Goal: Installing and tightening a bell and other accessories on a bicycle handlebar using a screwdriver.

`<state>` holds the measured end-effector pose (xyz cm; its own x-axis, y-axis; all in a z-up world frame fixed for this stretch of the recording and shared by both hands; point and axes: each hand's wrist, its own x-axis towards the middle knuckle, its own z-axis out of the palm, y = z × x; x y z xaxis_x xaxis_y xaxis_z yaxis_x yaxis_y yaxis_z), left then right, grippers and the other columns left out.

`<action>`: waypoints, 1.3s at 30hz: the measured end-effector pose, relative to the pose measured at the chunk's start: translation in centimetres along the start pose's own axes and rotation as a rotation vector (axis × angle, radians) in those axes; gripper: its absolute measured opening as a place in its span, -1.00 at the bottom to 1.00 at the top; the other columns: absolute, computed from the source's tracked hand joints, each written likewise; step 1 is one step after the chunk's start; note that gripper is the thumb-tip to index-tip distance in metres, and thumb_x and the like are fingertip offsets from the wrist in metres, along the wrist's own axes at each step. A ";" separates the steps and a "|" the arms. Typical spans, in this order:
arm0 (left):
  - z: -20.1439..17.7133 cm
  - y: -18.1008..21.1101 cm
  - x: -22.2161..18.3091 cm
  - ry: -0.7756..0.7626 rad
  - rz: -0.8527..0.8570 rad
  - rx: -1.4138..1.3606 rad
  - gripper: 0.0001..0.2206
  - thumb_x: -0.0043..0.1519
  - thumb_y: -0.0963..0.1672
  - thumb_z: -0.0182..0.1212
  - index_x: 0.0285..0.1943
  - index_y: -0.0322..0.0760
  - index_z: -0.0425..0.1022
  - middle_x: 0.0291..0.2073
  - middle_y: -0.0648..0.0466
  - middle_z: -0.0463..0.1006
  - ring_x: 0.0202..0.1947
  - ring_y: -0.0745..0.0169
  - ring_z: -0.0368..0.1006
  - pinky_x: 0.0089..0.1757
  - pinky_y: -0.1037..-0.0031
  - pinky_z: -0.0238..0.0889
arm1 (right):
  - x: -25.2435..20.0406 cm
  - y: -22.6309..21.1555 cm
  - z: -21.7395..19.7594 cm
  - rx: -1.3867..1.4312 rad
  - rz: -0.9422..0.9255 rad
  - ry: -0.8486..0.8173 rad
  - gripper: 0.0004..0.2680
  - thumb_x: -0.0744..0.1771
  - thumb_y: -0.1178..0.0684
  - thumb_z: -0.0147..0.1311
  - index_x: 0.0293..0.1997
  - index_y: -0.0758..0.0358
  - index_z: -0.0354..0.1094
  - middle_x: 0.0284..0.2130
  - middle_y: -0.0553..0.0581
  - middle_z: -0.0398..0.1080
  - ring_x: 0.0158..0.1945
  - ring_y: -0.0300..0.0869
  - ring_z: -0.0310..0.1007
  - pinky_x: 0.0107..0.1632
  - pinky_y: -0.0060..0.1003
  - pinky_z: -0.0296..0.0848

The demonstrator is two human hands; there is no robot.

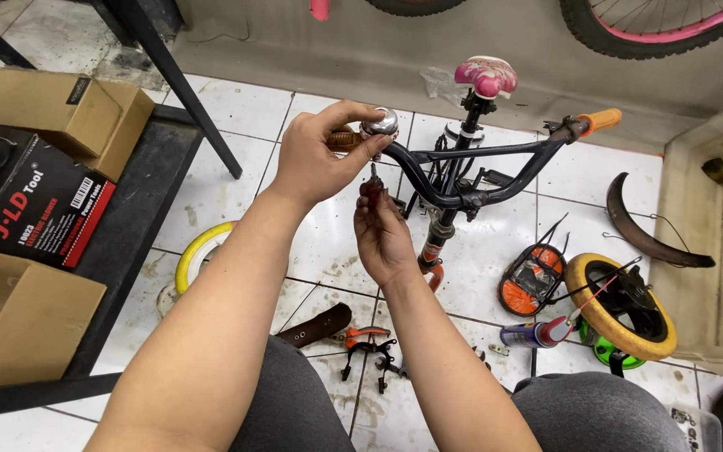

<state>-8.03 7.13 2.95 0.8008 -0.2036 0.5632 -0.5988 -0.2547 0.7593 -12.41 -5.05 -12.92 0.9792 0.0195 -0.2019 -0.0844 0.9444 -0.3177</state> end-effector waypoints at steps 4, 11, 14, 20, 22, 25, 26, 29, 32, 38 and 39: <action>-0.1 0.2 0.1 0.006 0.017 -0.001 -0.83 0.18 -0.11 0.47 -0.10 0.00 0.61 -0.17 0.15 0.70 -0.22 0.14 0.66 -0.14 0.40 0.49 | 0.2 0.2 -0.2 0.025 -0.005 -0.003 -0.83 0.39 0.09 0.14 0.06 0.32 0.45 -0.04 0.25 0.51 -0.03 -0.20 0.50 0.04 -0.50 0.53; -0.1 0.0 0.1 0.008 0.031 0.025 -0.84 0.18 -0.10 0.47 -0.11 0.02 0.61 -0.18 0.18 0.70 -0.23 0.15 0.66 -0.15 0.41 0.49 | 0.4 0.2 -0.5 0.019 -0.003 -0.014 -0.82 0.40 0.08 0.13 0.07 0.32 0.44 -0.02 0.23 0.49 -0.01 -0.20 0.50 0.05 -0.50 0.53; -0.1 -0.1 0.1 0.012 0.030 0.026 -0.83 0.17 -0.10 0.47 -0.11 0.03 0.60 -0.18 0.20 0.70 -0.22 0.16 0.66 -0.14 0.41 0.48 | 0.5 0.2 -0.4 0.027 0.005 -0.017 -0.82 0.40 0.07 0.13 0.07 0.32 0.44 -0.02 0.22 0.50 -0.03 -0.21 0.50 0.04 -0.52 0.53; -0.1 -0.2 0.1 0.016 0.022 0.015 -0.83 0.17 -0.11 0.47 -0.12 0.04 0.61 -0.19 0.20 0.70 -0.22 0.16 0.66 -0.13 0.41 0.48 | 0.8 0.4 -0.9 0.040 0.014 -0.014 -0.81 0.40 0.06 0.13 0.07 0.32 0.44 -0.03 0.22 0.50 -0.03 -0.22 0.51 0.04 -0.52 0.54; 0.0 -0.1 0.2 0.014 0.020 0.011 -0.83 0.17 -0.11 0.47 -0.12 0.04 0.61 -0.19 0.21 0.70 -0.22 0.16 0.66 -0.13 0.41 0.48 | 0.7 0.3 -0.7 0.037 0.014 -0.012 -0.81 0.40 0.06 0.13 0.08 0.31 0.43 -0.03 0.22 0.50 -0.03 -0.22 0.51 0.04 -0.52 0.54; -0.1 -0.1 0.2 0.016 0.028 0.014 -0.83 0.17 -0.10 0.48 -0.12 0.03 0.60 -0.20 0.20 0.70 -0.22 0.14 0.66 -0.14 0.41 0.48 | 0.7 0.3 -0.4 0.038 0.016 -0.015 -0.81 0.40 0.06 0.13 0.09 0.31 0.43 -0.02 0.23 0.50 -0.04 -0.22 0.52 0.04 -0.52 0.55; -0.1 0.0 0.1 0.015 0.019 0.006 -0.83 0.17 -0.10 0.48 -0.12 0.04 0.61 -0.19 0.19 0.70 -0.22 0.14 0.66 -0.14 0.41 0.48 | 0.8 0.4 -0.5 0.035 0.012 -0.031 -0.80 0.40 0.07 0.12 0.12 0.29 0.41 0.01 0.23 0.49 -0.01 -0.21 0.51 0.06 -0.52 0.54; 0.0 -0.1 0.2 0.016 0.013 0.003 -0.83 0.17 -0.10 0.48 -0.12 0.03 0.61 -0.19 0.18 0.70 -0.22 0.13 0.66 -0.14 0.40 0.49 | 0.7 0.3 -0.7 0.030 -0.005 -0.056 -0.77 0.40 0.09 0.10 0.19 0.28 0.38 0.08 0.22 0.47 0.05 -0.20 0.49 0.11 -0.50 0.51; -0.1 -0.1 0.1 0.017 0.004 0.003 -0.83 0.16 -0.11 0.48 -0.12 0.02 0.61 -0.18 0.17 0.70 -0.22 0.14 0.66 -0.14 0.39 0.49 | 0.9 0.4 -0.9 0.035 -0.017 -0.071 -0.76 0.41 0.12 0.08 0.23 0.28 0.36 0.11 0.22 0.45 0.10 -0.18 0.47 0.16 -0.46 0.50; -0.2 -0.1 0.0 0.015 -0.011 -0.002 -0.83 0.16 -0.10 0.48 -0.12 0.03 0.61 -0.18 0.18 0.70 -0.23 0.16 0.66 -0.14 0.39 0.49 | 1.4 0.7 -1.7 0.046 -0.015 -0.067 -0.76 0.41 0.11 0.08 0.23 0.25 0.37 0.12 0.20 0.46 0.13 -0.18 0.48 0.20 -0.42 0.50; -0.2 -0.1 0.0 0.016 -0.011 0.004 -0.83 0.16 -0.10 0.48 -0.12 0.04 0.61 -0.18 0.18 0.70 -0.24 0.16 0.67 -0.16 0.41 0.49 | 1.5 0.7 -1.7 0.053 -0.009 -0.059 -0.76 0.41 0.11 0.09 0.22 0.24 0.38 0.12 0.19 0.46 0.12 -0.18 0.49 0.20 -0.42 0.51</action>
<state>-7.96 7.37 2.93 0.8075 -0.1860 0.5598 -0.5899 -0.2609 0.7642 -11.32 -4.96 -15.04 0.9892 0.0289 -0.1439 -0.0674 0.9606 -0.2698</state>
